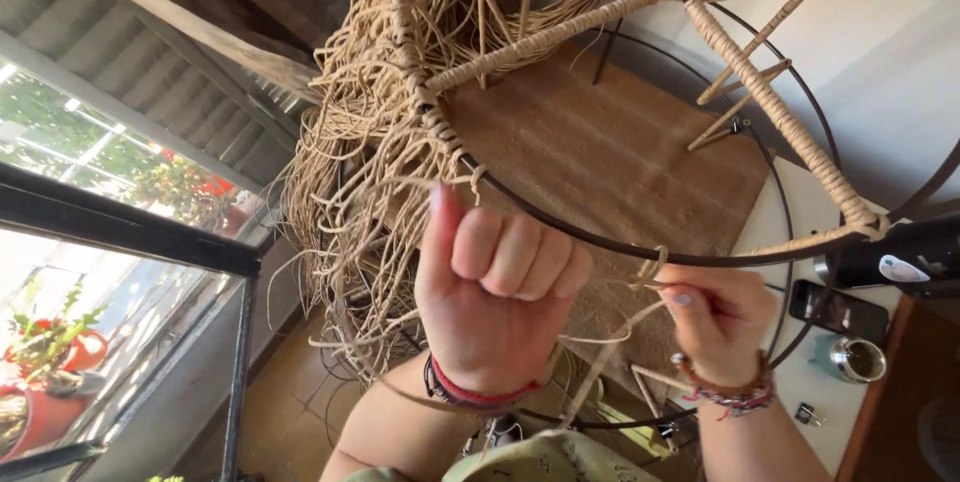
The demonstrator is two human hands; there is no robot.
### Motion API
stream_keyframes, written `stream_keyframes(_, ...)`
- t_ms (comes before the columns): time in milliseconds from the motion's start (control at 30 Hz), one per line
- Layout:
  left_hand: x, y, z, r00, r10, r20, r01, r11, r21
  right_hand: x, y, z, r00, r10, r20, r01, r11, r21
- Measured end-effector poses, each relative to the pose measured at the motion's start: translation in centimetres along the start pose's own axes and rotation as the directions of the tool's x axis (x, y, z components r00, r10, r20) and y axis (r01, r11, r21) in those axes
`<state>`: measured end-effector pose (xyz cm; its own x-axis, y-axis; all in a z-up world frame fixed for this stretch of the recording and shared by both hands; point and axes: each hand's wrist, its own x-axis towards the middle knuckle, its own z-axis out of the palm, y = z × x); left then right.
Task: Weaving natural fiber strands around a metal furniture frame to create a decorative component.
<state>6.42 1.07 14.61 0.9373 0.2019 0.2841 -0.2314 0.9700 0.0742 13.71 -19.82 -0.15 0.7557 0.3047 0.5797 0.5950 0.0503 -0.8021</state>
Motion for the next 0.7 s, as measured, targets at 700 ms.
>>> stream_keyframes(700, 1.0, -5.7, 1.6, 0.981, 0.192, 0.038, -0.196, 0.967, 0.163, 3.1, -5.8, 2.7, 0.963, -0.105, 0.247, 0.149, 0.975, -0.164)
